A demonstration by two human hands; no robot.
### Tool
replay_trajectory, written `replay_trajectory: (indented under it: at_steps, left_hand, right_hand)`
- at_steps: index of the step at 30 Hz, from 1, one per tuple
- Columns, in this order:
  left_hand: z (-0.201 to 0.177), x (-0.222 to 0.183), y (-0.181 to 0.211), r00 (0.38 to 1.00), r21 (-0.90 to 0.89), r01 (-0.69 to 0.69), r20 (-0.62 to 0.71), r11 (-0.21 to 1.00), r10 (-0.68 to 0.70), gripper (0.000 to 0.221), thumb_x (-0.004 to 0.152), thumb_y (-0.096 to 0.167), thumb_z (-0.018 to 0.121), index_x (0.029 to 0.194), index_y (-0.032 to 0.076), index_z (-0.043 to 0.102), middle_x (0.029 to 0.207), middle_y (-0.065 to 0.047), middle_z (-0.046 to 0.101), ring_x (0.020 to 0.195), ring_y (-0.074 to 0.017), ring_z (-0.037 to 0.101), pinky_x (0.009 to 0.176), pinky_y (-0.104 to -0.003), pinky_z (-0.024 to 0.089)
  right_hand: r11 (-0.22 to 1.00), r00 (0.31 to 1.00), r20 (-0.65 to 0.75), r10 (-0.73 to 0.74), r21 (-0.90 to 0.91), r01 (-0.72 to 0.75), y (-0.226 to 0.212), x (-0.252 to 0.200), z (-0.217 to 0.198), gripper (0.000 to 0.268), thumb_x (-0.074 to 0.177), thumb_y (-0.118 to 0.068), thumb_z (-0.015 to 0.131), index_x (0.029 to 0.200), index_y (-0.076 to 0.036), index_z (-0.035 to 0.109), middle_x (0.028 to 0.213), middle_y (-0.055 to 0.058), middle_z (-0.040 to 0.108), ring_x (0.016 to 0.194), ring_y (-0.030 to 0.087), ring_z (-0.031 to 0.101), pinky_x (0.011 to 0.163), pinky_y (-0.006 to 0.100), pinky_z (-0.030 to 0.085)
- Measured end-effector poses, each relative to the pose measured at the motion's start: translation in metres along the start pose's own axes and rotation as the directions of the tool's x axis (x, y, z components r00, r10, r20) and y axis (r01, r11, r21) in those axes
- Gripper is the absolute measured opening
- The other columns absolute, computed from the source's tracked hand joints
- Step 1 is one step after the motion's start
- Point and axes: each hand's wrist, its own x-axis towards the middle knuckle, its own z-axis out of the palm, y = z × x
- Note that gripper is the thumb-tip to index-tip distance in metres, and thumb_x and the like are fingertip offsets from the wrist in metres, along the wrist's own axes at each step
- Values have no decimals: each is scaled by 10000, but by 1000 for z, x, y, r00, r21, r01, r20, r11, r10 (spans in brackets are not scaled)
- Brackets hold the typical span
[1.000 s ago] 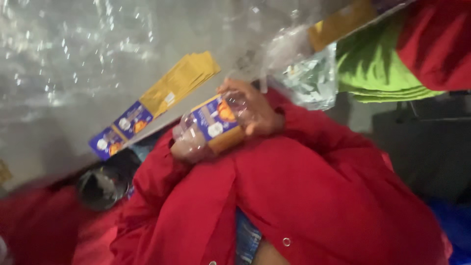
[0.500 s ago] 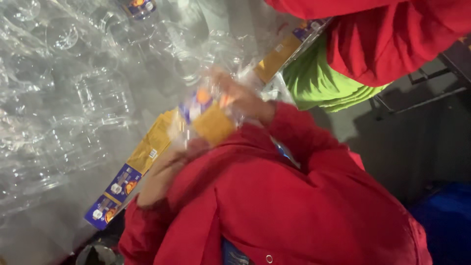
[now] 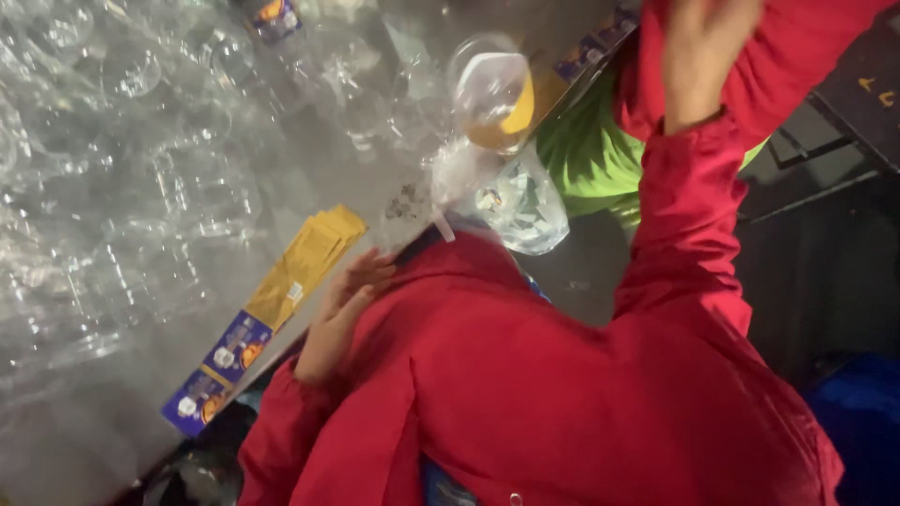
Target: The person applies adhesive labels to clear plastic jars by hand.
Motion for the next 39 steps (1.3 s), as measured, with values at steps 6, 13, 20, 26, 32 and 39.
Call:
replay_trajectory:
  at_steps: [6, 13, 20, 26, 32, 39]
  left_hand:
    - [4, 9, -23, 993, 21, 75, 85, 997, -77, 549, 1034, 76, 505, 1566, 57, 371, 1523, -114, 500, 1363, -242, 517, 1137, -361, 402]
    - [-7, 12, -59, 986, -48, 160, 55, 986, -157, 505, 1035, 81, 519, 1529, 43, 421, 1477, -114, 529, 1345, -219, 528, 1110, -350, 440]
    - [-22, 18, -91, 994, 81, 65, -90, 995, -57, 386, 1036, 73, 555, 1416, 16, 516, 1359, -90, 596, 1205, -162, 593, 1021, -322, 530]
    - [-30, 11, -80, 969, 423, 7, -225, 906, 98, 302, 1014, 81, 589, 1303, 1, 618, 1190, -105, 704, 1069, -179, 691, 939, -305, 553]
    - [-33, 9, -72, 961, 405, 18, -258, 914, 95, 289, 1007, 92, 588, 1280, 8, 629, 1172, -129, 707, 1058, -205, 704, 927, -316, 561]
    - [-54, 6, -46, 870, 888, -58, -180, 457, 460, 434, 934, 204, 711, 1325, 49, 601, 1412, -176, 593, 1374, -392, 505, 1173, -481, 375]
  right_hand:
    - [985, 839, -539, -77, 87, 147, 1, -93, 12, 785, 1095, -602, 392, 1682, -260, -2, 1757, 23, 0, 1632, 241, 79, 1365, 416, 186]
    - [969, 967, -61, -247, -12, 247, -57, -176, 39, 802, 1024, -430, 663, 1631, -135, 229, 1736, 112, 146, 1587, 353, 173, 1314, 520, 146]
    - [819, 648, 511, -565, 254, 515, -109, -221, 92, 563, 913, -326, 766, 1391, -88, 591, 1537, 198, 483, 1467, 443, 374, 1221, 558, 269]
    - [785, 449, 648, -615, 444, 433, -116, -270, 90, 453, 875, -288, 787, 1251, -75, 650, 1392, 144, 552, 1321, 380, 490, 1113, 540, 358]
    - [871, 559, 668, -491, 350, 345, -93, -294, 88, 193, 959, -51, 672, 1139, -77, 735, 1317, 137, 652, 1252, 333, 598, 1090, 416, 475]
    - [981, 773, 633, -42, 172, -88, -96, -275, 85, 130, 960, -59, 677, 1062, -34, 753, 1008, 135, 750, 907, 268, 707, 820, 357, 543]
